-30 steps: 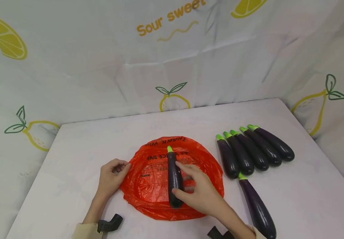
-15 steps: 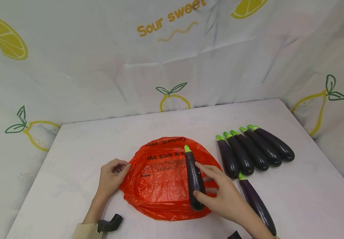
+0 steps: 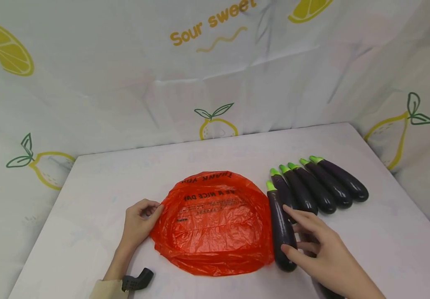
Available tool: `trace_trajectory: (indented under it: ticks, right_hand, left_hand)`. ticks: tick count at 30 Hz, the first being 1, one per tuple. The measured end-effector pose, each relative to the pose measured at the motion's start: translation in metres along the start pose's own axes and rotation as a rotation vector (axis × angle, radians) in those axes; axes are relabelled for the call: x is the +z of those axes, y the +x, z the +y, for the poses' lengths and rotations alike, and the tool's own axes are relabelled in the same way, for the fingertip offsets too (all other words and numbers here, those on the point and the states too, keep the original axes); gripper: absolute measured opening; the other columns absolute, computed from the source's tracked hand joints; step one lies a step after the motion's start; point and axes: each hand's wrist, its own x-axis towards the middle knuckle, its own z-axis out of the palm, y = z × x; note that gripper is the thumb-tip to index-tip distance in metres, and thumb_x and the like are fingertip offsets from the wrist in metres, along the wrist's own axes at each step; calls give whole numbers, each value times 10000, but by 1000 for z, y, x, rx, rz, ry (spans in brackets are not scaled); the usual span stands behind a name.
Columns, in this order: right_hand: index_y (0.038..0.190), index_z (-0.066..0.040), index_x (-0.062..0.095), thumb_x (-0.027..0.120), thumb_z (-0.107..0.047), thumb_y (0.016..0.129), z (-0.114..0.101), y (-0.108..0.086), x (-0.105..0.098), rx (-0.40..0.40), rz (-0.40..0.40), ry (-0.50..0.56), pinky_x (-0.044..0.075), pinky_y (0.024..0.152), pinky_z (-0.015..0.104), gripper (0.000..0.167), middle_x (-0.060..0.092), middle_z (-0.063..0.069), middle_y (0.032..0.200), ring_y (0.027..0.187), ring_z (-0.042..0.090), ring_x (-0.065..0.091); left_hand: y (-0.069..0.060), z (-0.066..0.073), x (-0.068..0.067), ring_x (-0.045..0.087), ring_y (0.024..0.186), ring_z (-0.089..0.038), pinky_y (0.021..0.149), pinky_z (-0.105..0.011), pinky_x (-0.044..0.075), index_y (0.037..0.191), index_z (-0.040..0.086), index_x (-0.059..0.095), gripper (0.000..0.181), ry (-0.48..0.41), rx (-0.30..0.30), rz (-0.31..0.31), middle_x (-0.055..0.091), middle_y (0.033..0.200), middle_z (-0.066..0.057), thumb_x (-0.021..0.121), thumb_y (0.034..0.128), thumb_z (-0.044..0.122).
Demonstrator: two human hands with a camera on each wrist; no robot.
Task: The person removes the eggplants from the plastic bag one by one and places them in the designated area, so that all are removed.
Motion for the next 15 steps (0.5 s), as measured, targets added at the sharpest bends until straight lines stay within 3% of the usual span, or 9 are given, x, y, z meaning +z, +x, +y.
trace_trajectory:
  ticks: [6,12,13,15]
  right_hand:
    - [1588,-115,342,850,-163,824,18,-6,-19,80,-32,-72,623,676,435,919,425,322,1468,1055,490,620]
    - [1581,-26,310,835,-150,836,38,-12,-32,141,-69,-117,619,677,437,920,388,369,1443,1018,483,618]
    - [1577,-21,316,840,-138,828,43,-13,-33,139,-55,-125,617,670,436,922,400,359,1430,1000,463,624]
    - [1577,-64,346,856,-101,796,55,-17,-36,112,0,-124,616,651,410,934,495,114,1421,978,274,668]
  left_hand:
    - [-1,-1,1,520,676,-45,603,-216,470,862,63,752,67,7,13,2,689,754,-34,792,834,16]
    - [0,0,0,523,679,-39,607,-223,478,855,106,754,81,8,5,3,688,751,5,797,845,37]
    - [0,1,0,523,680,-36,610,-220,479,856,124,755,86,7,0,2,686,752,25,799,850,50]
    - [0,1,0,521,679,-35,609,-220,479,855,138,756,88,8,-3,1,682,752,42,798,856,61]
